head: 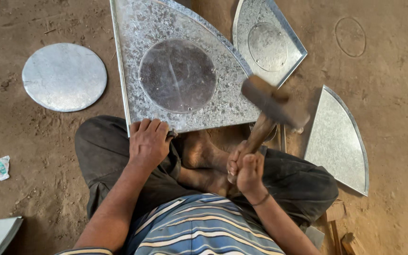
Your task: The person sits on the floor and uses a hammer and punch to fasten rivets into a circular metal piece attached to a larger metal panel. They repeatedly position the punch, strike it with the hammer, and adjust the panel to work on different rivet locations.
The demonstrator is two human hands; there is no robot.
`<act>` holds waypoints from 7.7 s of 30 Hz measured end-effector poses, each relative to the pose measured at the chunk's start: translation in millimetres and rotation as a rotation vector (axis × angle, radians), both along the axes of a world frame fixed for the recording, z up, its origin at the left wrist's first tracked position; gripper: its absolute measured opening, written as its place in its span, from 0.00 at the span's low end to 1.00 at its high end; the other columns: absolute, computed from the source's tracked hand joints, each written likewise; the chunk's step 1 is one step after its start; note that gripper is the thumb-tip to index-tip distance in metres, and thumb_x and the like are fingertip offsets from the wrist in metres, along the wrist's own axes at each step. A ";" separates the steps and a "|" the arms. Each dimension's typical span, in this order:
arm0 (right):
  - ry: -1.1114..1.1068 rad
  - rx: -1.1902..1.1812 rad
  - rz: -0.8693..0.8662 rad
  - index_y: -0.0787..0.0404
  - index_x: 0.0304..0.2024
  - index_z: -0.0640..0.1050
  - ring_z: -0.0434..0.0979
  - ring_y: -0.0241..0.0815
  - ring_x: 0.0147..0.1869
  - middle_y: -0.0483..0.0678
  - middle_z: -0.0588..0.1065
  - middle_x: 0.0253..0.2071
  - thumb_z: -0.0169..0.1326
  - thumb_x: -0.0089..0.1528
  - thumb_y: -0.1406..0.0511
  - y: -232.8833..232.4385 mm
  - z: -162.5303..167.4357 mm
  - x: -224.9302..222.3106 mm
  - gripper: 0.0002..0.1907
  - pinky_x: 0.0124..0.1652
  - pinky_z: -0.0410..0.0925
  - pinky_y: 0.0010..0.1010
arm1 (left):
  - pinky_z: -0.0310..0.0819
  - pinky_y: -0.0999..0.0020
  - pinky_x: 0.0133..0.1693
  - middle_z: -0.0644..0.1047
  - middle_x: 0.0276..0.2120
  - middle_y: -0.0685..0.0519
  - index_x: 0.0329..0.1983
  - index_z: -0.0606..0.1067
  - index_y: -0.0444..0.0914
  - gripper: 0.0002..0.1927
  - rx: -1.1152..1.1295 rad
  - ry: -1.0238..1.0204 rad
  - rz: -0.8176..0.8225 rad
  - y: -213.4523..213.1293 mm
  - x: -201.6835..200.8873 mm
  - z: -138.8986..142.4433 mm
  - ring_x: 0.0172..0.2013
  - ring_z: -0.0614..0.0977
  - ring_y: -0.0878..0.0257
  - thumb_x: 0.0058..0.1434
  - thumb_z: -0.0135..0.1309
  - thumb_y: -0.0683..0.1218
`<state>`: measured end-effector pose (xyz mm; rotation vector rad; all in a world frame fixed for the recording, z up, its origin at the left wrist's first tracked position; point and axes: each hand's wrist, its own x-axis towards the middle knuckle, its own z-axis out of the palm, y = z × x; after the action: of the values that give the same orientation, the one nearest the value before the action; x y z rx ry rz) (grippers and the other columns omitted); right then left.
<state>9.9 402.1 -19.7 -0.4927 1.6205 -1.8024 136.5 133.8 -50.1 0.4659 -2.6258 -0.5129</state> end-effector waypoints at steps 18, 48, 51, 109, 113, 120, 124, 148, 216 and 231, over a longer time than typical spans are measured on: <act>0.294 0.822 0.327 0.59 0.31 0.69 0.67 0.32 0.21 0.40 0.68 0.19 0.46 0.68 0.50 -27.3 82.8 -39.1 0.21 0.20 0.65 0.29 | 0.65 0.50 0.49 0.76 0.36 0.52 0.36 0.76 0.40 0.15 -0.031 0.007 -0.008 -0.2 0.1 11.0 0.43 0.77 0.51 0.47 0.67 0.48; -0.108 0.197 0.002 0.62 0.28 0.70 0.63 0.28 0.21 0.39 0.67 0.21 0.50 0.70 0.50 6.0 7.0 -5.0 0.25 0.19 0.57 0.21 | 0.65 0.51 0.51 0.76 0.36 0.52 0.36 0.75 0.41 0.13 0.006 -0.020 0.001 5.7 0.2 12.5 0.44 0.77 0.51 0.50 0.66 0.46; -0.276 0.535 0.084 0.61 0.28 0.68 0.61 0.30 0.18 0.40 0.65 0.19 0.53 0.68 0.52 0.2 7.2 -7.8 0.23 0.17 0.56 0.23 | 0.65 0.50 0.51 0.77 0.37 0.52 0.36 0.75 0.41 0.12 -0.013 -0.016 -0.004 5.4 0.6 12.2 0.43 0.78 0.51 0.51 0.64 0.46; 0.470 0.101 0.074 0.58 0.27 0.70 0.65 0.27 0.23 0.39 0.69 0.22 0.49 0.77 0.50 -22.3 21.0 -5.5 0.27 0.27 0.60 0.20 | 0.71 0.73 0.34 0.80 0.36 0.53 0.47 0.79 0.34 0.08 1.605 0.643 0.074 -33.4 -98.3 -14.5 0.30 0.75 0.70 0.68 0.60 0.44; -0.190 0.691 0.176 0.60 0.40 0.70 0.64 0.29 0.20 0.39 0.66 0.22 0.49 0.67 0.53 -39.6 39.7 -11.6 0.16 0.19 0.62 0.24 | 0.75 0.73 0.37 0.81 0.36 0.54 0.50 0.80 0.34 0.12 1.513 0.606 0.066 -31.5 -98.9 -15.8 0.34 0.79 0.69 0.65 0.62 0.42; 0.347 -0.197 0.102 0.60 0.42 0.71 0.65 0.28 0.23 0.41 0.67 0.25 0.45 0.76 0.46 7.2 142.2 -23.7 0.25 0.22 0.64 0.21 | 0.77 0.71 0.38 0.83 0.37 0.51 0.46 0.83 0.39 0.13 0.893 0.200 -0.063 -18.1 -93.9 -23.4 0.36 0.83 0.66 0.57 0.69 0.43; 0.613 -0.483 -0.069 0.57 0.46 0.69 0.69 0.32 0.24 0.43 0.68 0.29 0.47 0.73 0.44 -9.6 104.2 -5.9 0.24 0.23 0.70 0.30 | 0.77 0.68 0.37 0.84 0.39 0.53 0.46 0.83 0.41 0.13 0.809 0.136 -0.083 -15.6 -92.4 -20.9 0.36 0.85 0.64 0.57 0.68 0.44; 0.157 -0.146 -0.125 0.65 0.40 0.70 0.67 0.37 0.27 0.48 0.68 0.26 0.59 0.60 0.36 17.4 112.4 10.1 0.39 0.28 0.63 0.28 | 0.73 0.52 0.46 0.83 0.37 0.48 0.42 0.84 0.45 0.21 0.680 -0.294 0.400 -22.5 -169.2 9.5 0.43 0.83 0.48 0.62 0.61 0.65; -0.245 0.466 0.077 0.58 0.32 0.69 0.62 0.28 0.19 0.37 0.66 0.20 0.54 0.67 0.58 -8.8 1.8 -1.9 0.14 0.19 0.60 0.24 | 0.72 0.57 0.52 0.83 0.37 0.55 0.43 0.81 0.46 0.13 0.245 -0.017 0.208 -67.9 -134.7 -7.4 0.40 0.84 0.57 0.64 0.60 0.57; 0.070 0.829 -0.049 0.65 0.35 0.76 0.75 0.46 0.30 0.51 0.75 0.26 0.56 0.64 0.59 70.9 -19.3 5.8 0.14 0.32 0.69 0.37 | 0.75 0.52 0.39 0.84 0.33 0.53 0.35 0.84 0.47 0.25 0.195 -0.701 0.044 -23.7 -155.8 11.8 0.40 0.84 0.52 0.50 0.67 0.70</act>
<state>15.6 473.0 -39.1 -0.1273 2.2368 -0.9945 -19.3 110.1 -38.3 0.8988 -3.2257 -0.6928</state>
